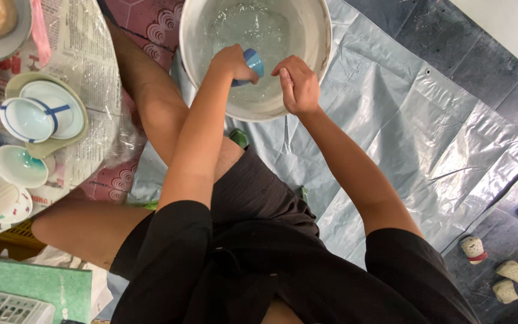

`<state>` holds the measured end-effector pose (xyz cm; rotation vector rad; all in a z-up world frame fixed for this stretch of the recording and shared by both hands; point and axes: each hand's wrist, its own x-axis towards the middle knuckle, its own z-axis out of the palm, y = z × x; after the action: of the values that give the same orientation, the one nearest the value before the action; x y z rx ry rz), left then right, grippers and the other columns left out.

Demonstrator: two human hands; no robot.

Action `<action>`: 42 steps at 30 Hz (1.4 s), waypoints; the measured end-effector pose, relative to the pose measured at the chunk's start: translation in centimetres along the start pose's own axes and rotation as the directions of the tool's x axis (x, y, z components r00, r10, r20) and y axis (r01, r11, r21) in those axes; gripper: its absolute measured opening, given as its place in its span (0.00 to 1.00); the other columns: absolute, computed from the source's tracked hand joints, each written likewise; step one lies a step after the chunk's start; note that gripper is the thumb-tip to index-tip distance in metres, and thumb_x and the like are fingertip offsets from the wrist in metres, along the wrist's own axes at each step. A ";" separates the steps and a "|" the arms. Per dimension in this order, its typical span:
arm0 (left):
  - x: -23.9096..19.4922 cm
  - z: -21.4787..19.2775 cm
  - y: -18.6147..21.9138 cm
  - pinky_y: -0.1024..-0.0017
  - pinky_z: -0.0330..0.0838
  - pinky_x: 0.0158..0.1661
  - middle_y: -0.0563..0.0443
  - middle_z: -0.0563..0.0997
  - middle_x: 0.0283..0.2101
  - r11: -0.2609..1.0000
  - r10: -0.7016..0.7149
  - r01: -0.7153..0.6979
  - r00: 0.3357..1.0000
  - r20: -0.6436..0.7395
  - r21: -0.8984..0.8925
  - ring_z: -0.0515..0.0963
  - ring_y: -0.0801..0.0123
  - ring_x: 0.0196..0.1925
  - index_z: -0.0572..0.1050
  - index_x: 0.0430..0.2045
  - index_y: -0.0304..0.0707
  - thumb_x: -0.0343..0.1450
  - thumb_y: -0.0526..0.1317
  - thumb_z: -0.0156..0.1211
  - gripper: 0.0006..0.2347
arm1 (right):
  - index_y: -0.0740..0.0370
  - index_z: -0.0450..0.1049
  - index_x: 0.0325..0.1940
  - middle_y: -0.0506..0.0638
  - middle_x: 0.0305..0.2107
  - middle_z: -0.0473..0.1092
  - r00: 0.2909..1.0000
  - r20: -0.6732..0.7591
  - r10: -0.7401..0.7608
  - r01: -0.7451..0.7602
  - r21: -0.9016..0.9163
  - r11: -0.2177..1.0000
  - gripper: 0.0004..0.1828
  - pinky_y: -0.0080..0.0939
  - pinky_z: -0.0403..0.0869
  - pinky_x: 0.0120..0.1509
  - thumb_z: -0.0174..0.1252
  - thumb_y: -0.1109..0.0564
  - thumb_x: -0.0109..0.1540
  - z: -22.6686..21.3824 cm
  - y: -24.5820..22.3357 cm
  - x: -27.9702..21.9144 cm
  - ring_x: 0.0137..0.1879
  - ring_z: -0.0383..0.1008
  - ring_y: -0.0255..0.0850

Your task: The person sits cross-legged on a tarp and washes various ceramic cups and bowls by hand. They pick up items from a pile on the left, scrub them with a sponge in a white bucket of water, and place the wet items onto a drying rack on the right.

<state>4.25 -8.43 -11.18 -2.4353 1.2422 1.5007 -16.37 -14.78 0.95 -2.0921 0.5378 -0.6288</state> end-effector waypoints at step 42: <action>-5.7 1.1 3.4 0.60 0.77 0.51 0.44 0.79 0.53 0.644 0.357 -0.748 0.478 -0.803 -0.160 0.79 0.48 0.55 0.69 0.54 0.40 0.55 0.32 0.78 0.32 | 0.63 0.75 0.60 0.57 0.56 0.74 0.984 0.126 -0.128 0.155 -0.234 0.960 0.15 0.58 0.60 0.73 0.52 0.56 0.71 0.2 0.0 0.2 0.65 0.72 0.56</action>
<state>0.09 -6.85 -6.23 -3.3799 2.2933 0.9739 -16.11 -14.73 0.93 -2.3986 0.4219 -0.5459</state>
